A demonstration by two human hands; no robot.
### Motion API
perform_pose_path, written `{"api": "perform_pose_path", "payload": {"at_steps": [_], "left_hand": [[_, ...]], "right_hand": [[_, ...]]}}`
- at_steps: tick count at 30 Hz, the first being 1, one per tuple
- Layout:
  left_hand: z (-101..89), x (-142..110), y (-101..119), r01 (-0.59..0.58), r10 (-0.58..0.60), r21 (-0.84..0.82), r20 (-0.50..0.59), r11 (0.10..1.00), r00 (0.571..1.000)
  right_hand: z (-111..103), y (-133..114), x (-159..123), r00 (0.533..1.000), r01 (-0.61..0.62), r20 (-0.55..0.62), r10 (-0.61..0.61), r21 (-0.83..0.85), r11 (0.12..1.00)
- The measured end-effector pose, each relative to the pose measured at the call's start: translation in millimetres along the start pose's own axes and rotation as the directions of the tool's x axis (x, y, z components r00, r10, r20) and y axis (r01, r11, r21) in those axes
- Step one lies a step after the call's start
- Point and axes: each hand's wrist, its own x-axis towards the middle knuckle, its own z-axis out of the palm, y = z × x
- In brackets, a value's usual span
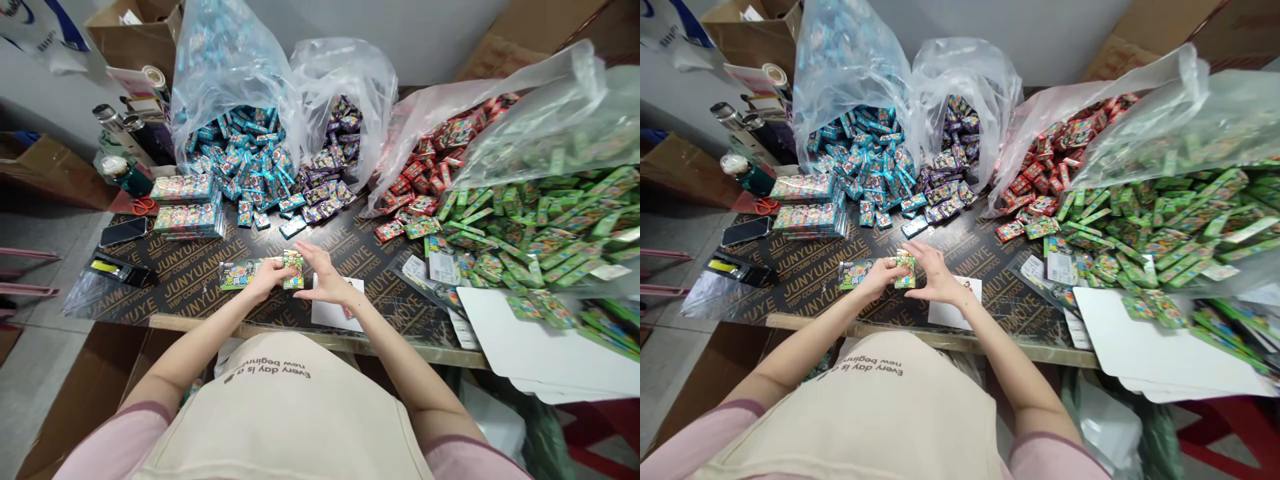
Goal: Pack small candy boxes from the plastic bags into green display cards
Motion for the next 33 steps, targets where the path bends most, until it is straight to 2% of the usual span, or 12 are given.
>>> {"api": "perform_pose_path", "payload": {"at_steps": [3, 6, 7, 9, 12, 15, 22, 25, 26, 28, 30, 33], "left_hand": [[1.2, 1, -2, -0.022, 0.02, 0.059, 0.028, 0.998, 0.999], [-13.1, 2, -1, -0.143, 0.132, 0.281, 0.057, 0.949, 0.99], [-21.8, 3, 0, -0.216, 0.208, 0.411, 0.066, 0.885, 0.976], [-42.1, 5, -1, -0.328, 0.339, 0.701, 0.129, 0.633, 0.932], [-67.5, 8, -8, -0.328, 0.29, 0.926, 0.267, 0.186, 0.919], [-77.2, 10, -20, -0.324, 0.237, 0.945, 0.304, 0.051, 0.923], [-71.5, 7, -26, -0.42, 0.327, 0.883, 0.341, 0.21, 0.881], [-69.6, 11, -25, -0.357, 0.417, 0.848, 0.183, 0.39, 0.89], [-69.2, 14, -25, -0.32, 0.45, 0.816, 0.084, 0.48, 0.889], [-67.5, 20, -25, -0.26, 0.459, 0.69, -0.119, 0.675, 0.88], [-62.5, 24, -26, -0.234, 0.396, 0.485, -0.264, 0.843, 0.88], [-44.4, 21, -32, -0.265, 0.305, 0.152, -0.396, 0.952, 0.866]], "right_hand": [[7, -5, 1, 0.999, 0.003, -0.039, -0.004, -0.01, 1.0], [8, 0, -1, 0.99, -0.035, -0.137, 0.028, -0.046, 0.998], [7, 5, -2, 0.985, -0.066, -0.167, 0.052, -0.082, 0.994], [9, 17, -7, 0.973, -0.148, -0.2, 0.112, -0.173, 0.974], [19, 36, -14, 0.971, -0.221, -0.145, 0.188, -0.266, 0.938], [34, 45, -16, 0.976, -0.219, -0.061, 0.211, -0.256, 0.942], [41, 44, -6, 0.99, -0.088, 0.125, 0.064, 0.194, 0.977], [41, 42, 3, 0.981, -0.176, -0.009, 0.194, 0.389, 0.904], [44, 40, 7, 0.945, -0.228, -0.106, 0.309, 0.461, 0.858], [53, 34, 14, 0.786, -0.305, -0.244, 0.568, 0.646, 0.699], [64, 26, 23, 0.613, -0.317, -0.219, 0.76, 0.812, 0.489], [73, 14, 37, 0.45, -0.227, -0.191, 0.872, 0.92, 0.319]]}}
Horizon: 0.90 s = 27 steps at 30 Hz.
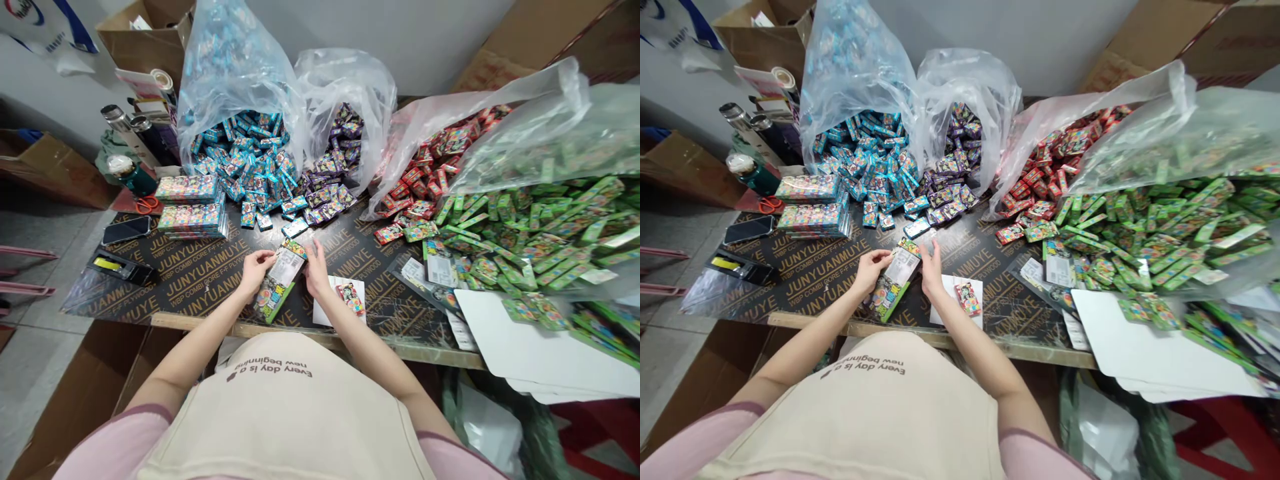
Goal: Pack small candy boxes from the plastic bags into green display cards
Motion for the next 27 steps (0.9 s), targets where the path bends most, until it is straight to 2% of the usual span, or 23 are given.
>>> {"api": "perform_pose_path", "payload": {"at_steps": [3, 5, 7, 10, 15, 17, 20, 22, 24, 26, 27], "left_hand": [[20.9, -21, -2, 0.029, -0.052, -0.271, -0.079, 0.962, 0.996], [33.2, -33, -2, 0.072, -0.12, -0.435, -0.083, 0.897, 0.989], [40.8, -39, 0, 0.141, -0.215, -0.554, -0.07, 0.82, 0.974], [43.0, -36, 6, 0.228, -0.32, -0.644, -0.028, 0.73, 0.947], [41.6, -26, 13, 0.317, -0.424, -0.705, 0.025, 0.634, 0.905], [43.0, -23, 15, 0.364, -0.454, -0.675, 0.048, 0.642, 0.89], [43.5, -18, 21, 0.369, -0.412, -0.566, 0.055, 0.737, 0.91], [40.9, -14, 29, 0.286, -0.306, -0.467, 0.033, 0.837, 0.951], [36.3, -10, 36, 0.145, -0.149, -0.337, 0.015, 0.93, 0.989], [31.0, -6, 41, 0.0, 0.008, -0.187, 0.041, 0.982, 0.999], [28.4, -4, 43, -0.039, 0.048, -0.134, 0.068, 0.99, 0.997]], "right_hand": [[15, -10, 2, 0.996, 0.001, -0.087, 0.008, 0.107, 0.994], [20, -19, 4, 0.997, -0.05, -0.051, 0.054, 0.094, 0.994], [23, -27, 4, 0.995, -0.098, 0.038, 0.096, 0.044, 0.994], [20, -32, -2, 0.988, -0.11, 0.117, 0.104, 0.047, 0.993], [6, -28, -15, 0.987, -0.163, 0.036, 0.159, 0.256, 0.953], [1, -28, -15, 0.979, -0.202, 0.05, 0.196, 0.26, 0.944], [-5, -30, -10, 0.96, -0.278, 0.085, 0.266, 0.203, 0.939], [-7, -29, -7, 0.958, -0.281, 0.11, 0.265, 0.179, 0.943], [-7, -26, -8, 0.98, -0.181, 0.111, 0.164, 0.165, 0.969], [-8, -22, -12, 0.997, -0.02, 0.078, 0.01, 0.119, 0.993], [-9, -19, -15, 0.997, 0.056, 0.057, -0.061, 0.078, 0.995]]}}
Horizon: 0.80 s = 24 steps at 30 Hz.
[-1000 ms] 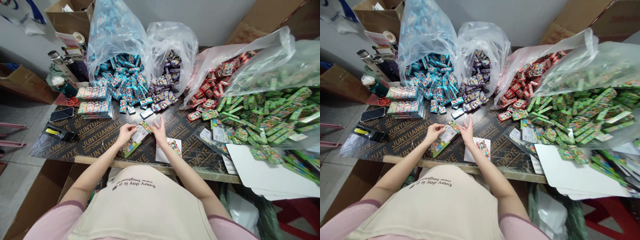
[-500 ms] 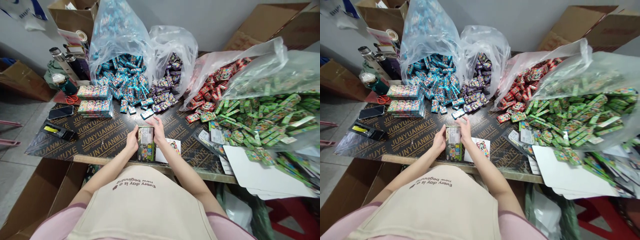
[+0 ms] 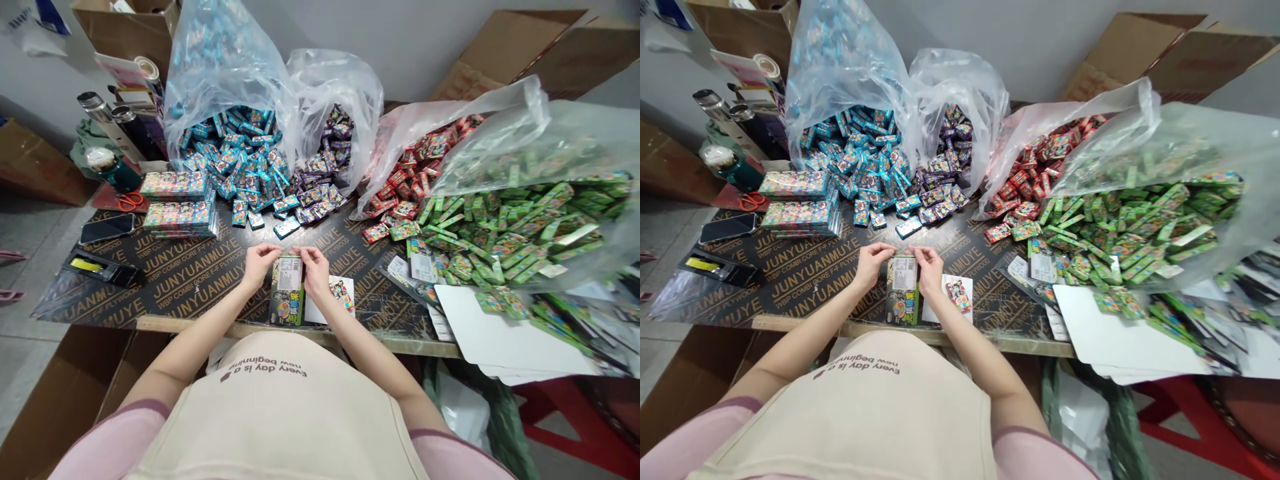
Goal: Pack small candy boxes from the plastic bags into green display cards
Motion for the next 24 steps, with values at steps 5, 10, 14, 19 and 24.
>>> {"api": "perform_pose_path", "payload": {"at_steps": [5, 10, 14, 19, 24], "left_hand": [[-8.6, 13, 3, 0.082, -0.091, 0.072, 0.143, 0.994, 0.985], [-10.6, 26, 6, 0.169, -0.198, 0.131, 0.247, 0.977, 0.949], [-9.7, 26, 14, -0.057, -0.059, 0.335, 0.327, 0.941, 0.943], [-8.3, 17, 21, -0.438, 0.164, 0.454, 0.524, 0.776, 0.835], [-6.9, 16, 19, -0.559, 0.166, 0.505, 0.627, 0.657, 0.761]], "right_hand": [[-10, -3, -4, 0.995, 0.098, 0.004, -0.099, -0.179, 0.979], [-20, -19, 9, 0.993, 0.008, 0.119, 0.025, -0.264, 0.964], [-24, -26, 12, 0.982, 0.055, 0.191, 0.014, -0.354, 0.934], [-38, -36, 4, 0.929, 0.215, 0.368, -0.045, -0.435, 0.875], [-82, -42, 17, 0.915, 0.364, 0.378, -0.142, -0.62, 0.695]]}}
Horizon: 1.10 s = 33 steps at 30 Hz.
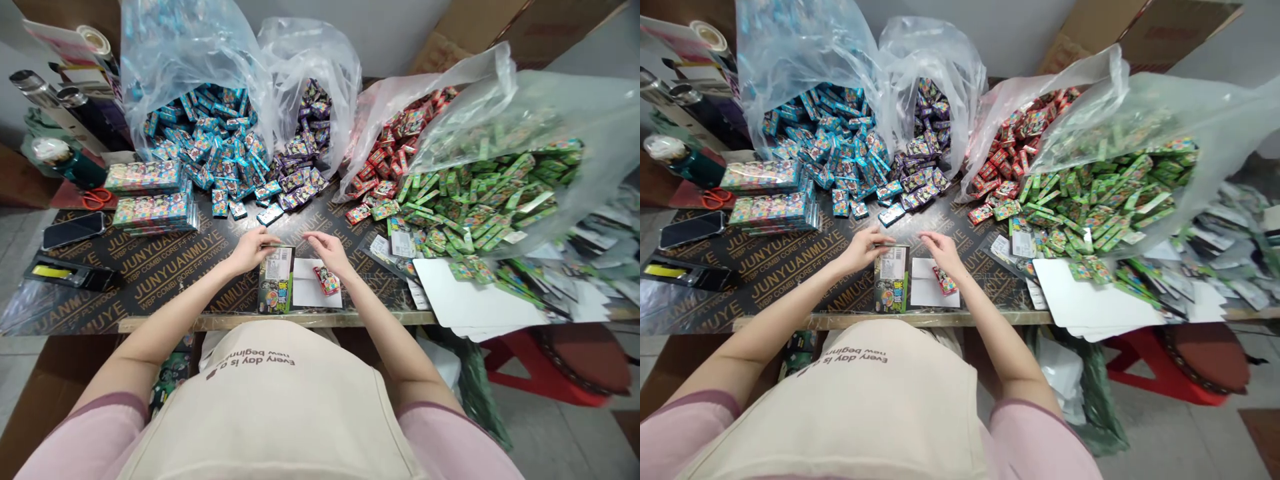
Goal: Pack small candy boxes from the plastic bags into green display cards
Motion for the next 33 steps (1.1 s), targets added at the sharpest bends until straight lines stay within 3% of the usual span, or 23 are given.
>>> {"api": "perform_pose_path", "payload": {"at_steps": [2, 4, 6, 10, 16, 20, 24, 26, 29, 33], "left_hand": [[1.0, 1, -1, 0.002, -0.003, 0.033, 0.025, 0.999, 1.0], [2.2, 1, -1, 0.01, -0.011, 0.011, 0.031, 1.0, 0.999], [3.8, 1, -2, 0.02, -0.019, -0.034, 0.018, 0.999, 1.0], [7.6, 2, -2, 0.037, -0.038, -0.124, -0.007, 0.992, 0.999], [12.5, 1, -4, 0.087, -0.098, -0.157, -0.065, 0.984, 0.993], [16.0, 1, -7, 0.155, -0.179, -0.179, -0.125, 0.972, 0.976], [13.8, 1, -3, 0.147, -0.169, -0.187, -0.108, 0.971, 0.98], [10.7, 0, 0, 0.125, -0.141, -0.166, -0.091, 0.978, 0.986], [7.2, -1, 3, 0.112, -0.125, -0.131, -0.091, 0.985, 0.988], [8.3, -3, 1, 0.175, -0.202, -0.212, -0.114, 0.961, 0.973]], "right_hand": [[-13, 19, 0, 0.998, -0.036, -0.056, 0.021, -0.281, 0.959], [-19, 37, -2, 0.998, -0.065, -0.018, 0.065, -0.499, 0.864], [-18, 49, -5, 0.993, -0.069, 0.035, 0.111, -0.593, 0.802], [-7, 55, -12, 0.994, -0.049, 0.049, 0.1, -0.612, 0.79], [-2, 48, -18, 0.995, -0.034, 0.068, 0.078, -0.499, 0.866], [-10, 48, -16, 0.989, -0.092, 0.063, 0.134, -0.444, 0.891], [-20, 39, -5, 0.987, -0.114, 0.063, 0.15, -0.389, 0.914], [-21, 23, 5, 0.995, -0.091, 0.011, 0.1, -0.31, 0.946], [-13, -13, 18, 0.999, -0.019, -0.037, 0.018, -0.026, 0.999], [9, -57, 31, 0.986, -0.06, 0.167, 0.011, 0.289, 0.956]]}}
